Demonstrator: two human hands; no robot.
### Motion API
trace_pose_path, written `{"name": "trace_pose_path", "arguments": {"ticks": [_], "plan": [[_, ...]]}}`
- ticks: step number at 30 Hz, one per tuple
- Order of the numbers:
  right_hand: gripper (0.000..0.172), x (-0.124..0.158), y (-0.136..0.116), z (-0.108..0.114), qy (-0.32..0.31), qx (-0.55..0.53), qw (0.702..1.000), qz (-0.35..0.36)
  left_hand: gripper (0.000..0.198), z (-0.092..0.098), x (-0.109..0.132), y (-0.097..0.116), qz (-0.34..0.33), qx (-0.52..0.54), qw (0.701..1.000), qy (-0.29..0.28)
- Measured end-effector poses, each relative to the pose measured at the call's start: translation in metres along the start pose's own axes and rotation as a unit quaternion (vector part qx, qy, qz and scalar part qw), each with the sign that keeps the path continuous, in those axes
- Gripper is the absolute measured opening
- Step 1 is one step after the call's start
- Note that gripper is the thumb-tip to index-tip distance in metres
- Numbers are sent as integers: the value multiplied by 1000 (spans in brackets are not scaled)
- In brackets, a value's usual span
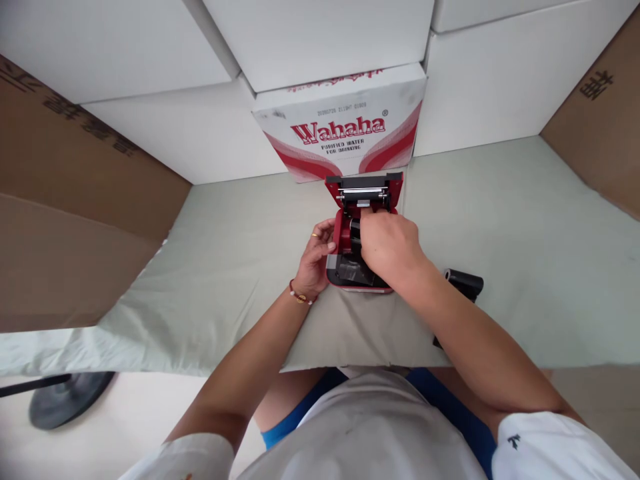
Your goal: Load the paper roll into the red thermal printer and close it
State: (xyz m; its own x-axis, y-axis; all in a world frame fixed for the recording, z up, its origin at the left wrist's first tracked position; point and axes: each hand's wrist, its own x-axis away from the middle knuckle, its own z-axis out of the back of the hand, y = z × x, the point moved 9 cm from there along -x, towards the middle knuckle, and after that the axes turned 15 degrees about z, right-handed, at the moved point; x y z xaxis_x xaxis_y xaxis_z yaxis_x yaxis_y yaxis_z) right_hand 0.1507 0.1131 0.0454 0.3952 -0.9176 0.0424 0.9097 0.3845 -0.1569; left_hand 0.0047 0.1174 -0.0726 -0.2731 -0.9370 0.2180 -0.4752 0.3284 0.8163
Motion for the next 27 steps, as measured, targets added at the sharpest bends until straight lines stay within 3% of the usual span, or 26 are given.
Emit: {"name": "trace_pose_path", "arguments": {"ticks": [16, 19, 22, 24, 27], "plan": [[38, 1, 4, -2, -14, 0, 1000, 6, 57, 2, -2, -1, 3, -1, 1000, 4], [40, 0, 9, -1, 13, -21, 1000, -18, 57, 1, -2, 0, 1, 0, 1000, 3], [40, 2, 15, 1, 53, -78, 995, -21, 56, 0, -1, 0, 3, 2, 1000, 0], [36, 9, 14, 2, 67, -161, 985, 16, 56, 0, -1, 0, 5, 5, 1000, -1], [34, 37, 22, 16, 115, -337, 932, 59, 56, -2, -1, 0, 4, 8, 1000, -2]]}}
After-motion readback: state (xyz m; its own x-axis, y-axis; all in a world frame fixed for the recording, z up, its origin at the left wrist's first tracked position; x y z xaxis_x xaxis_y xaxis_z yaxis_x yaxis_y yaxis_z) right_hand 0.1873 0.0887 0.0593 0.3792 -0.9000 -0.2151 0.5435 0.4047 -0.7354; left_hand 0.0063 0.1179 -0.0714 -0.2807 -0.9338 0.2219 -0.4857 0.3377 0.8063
